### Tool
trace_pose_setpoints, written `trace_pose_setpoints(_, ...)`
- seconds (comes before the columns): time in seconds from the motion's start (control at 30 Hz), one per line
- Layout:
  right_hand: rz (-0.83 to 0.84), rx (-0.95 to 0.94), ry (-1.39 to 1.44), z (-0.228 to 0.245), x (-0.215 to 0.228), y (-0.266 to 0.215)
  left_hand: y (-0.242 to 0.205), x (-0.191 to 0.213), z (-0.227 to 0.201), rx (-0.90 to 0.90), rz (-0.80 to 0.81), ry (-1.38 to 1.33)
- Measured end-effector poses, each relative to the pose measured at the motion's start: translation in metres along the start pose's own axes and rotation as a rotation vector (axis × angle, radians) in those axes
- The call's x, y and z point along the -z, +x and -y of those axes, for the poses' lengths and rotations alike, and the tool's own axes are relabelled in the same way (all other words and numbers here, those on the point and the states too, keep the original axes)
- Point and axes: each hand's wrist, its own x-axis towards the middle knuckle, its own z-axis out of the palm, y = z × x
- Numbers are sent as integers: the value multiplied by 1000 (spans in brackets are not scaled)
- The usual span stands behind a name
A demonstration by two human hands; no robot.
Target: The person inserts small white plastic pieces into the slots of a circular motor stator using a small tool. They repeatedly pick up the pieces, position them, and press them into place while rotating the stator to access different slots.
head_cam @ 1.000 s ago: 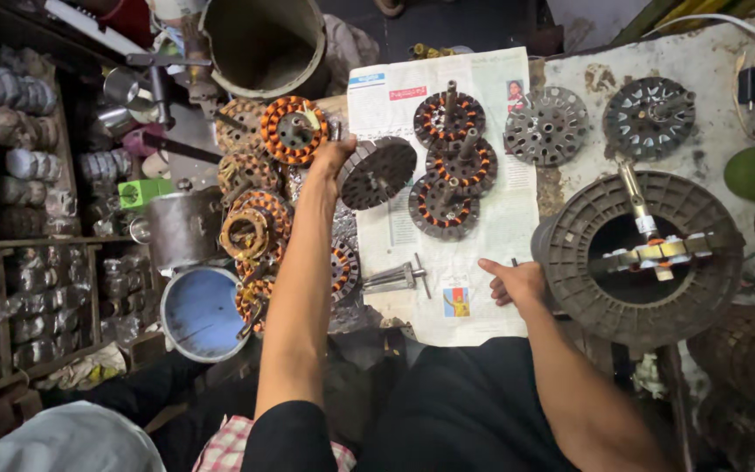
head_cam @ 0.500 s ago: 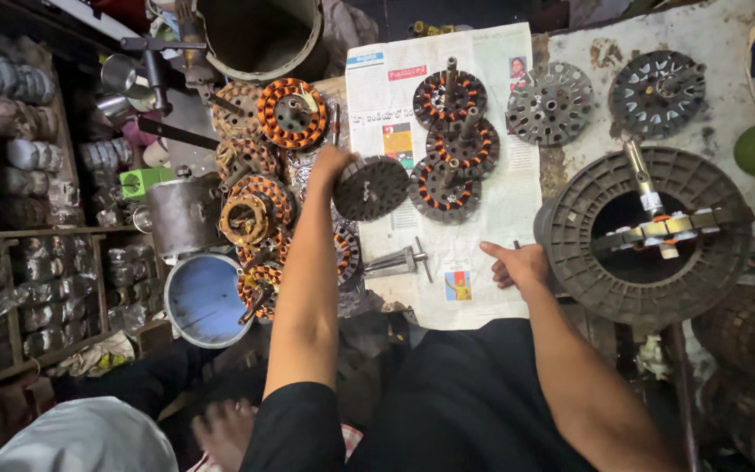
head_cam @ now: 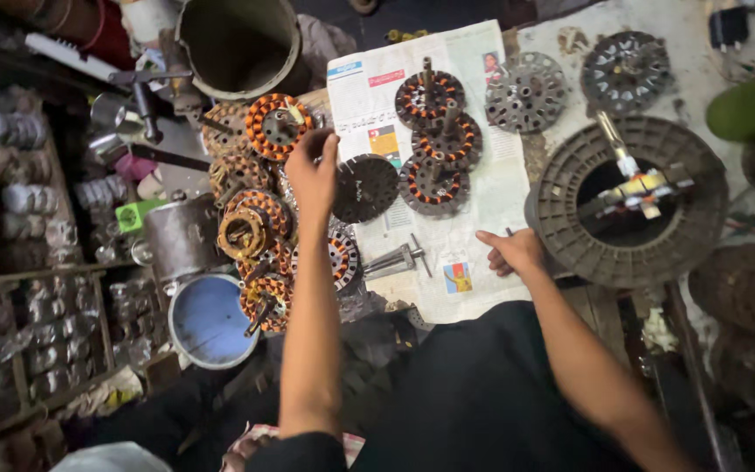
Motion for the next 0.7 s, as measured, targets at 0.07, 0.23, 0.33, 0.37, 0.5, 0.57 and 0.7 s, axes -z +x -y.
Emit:
trace_pose_setpoints(0.07,14,67,-106,12,-3,-18,-22,2,-5,59,-101,-208)
trace_pose_setpoints(0.23,432,542,-16,56,13,-146,-75,17,-3,37,-274,-404)
trace_pose_setpoints(0.33,459,628,-270,94,84,-243,-100,37,-3,77,-319,-478)
trace_pose_setpoints(0.37,297,693,-170,102,112,-275,-107,44,-4,112,-325,-480)
trace_pose_setpoints(0.5,-315,1096,-461,158,177,-312,-124,68,-14,103,-320,-499)
trace_pose_setpoints(0.57,-541,1103,-757,177,191,-305,-127,78,-21,79,-321,-528)
trace_pose_setpoints(0.7,-601,907,-1197,184,207,-251,-125,88,-34,56,-358,-614)
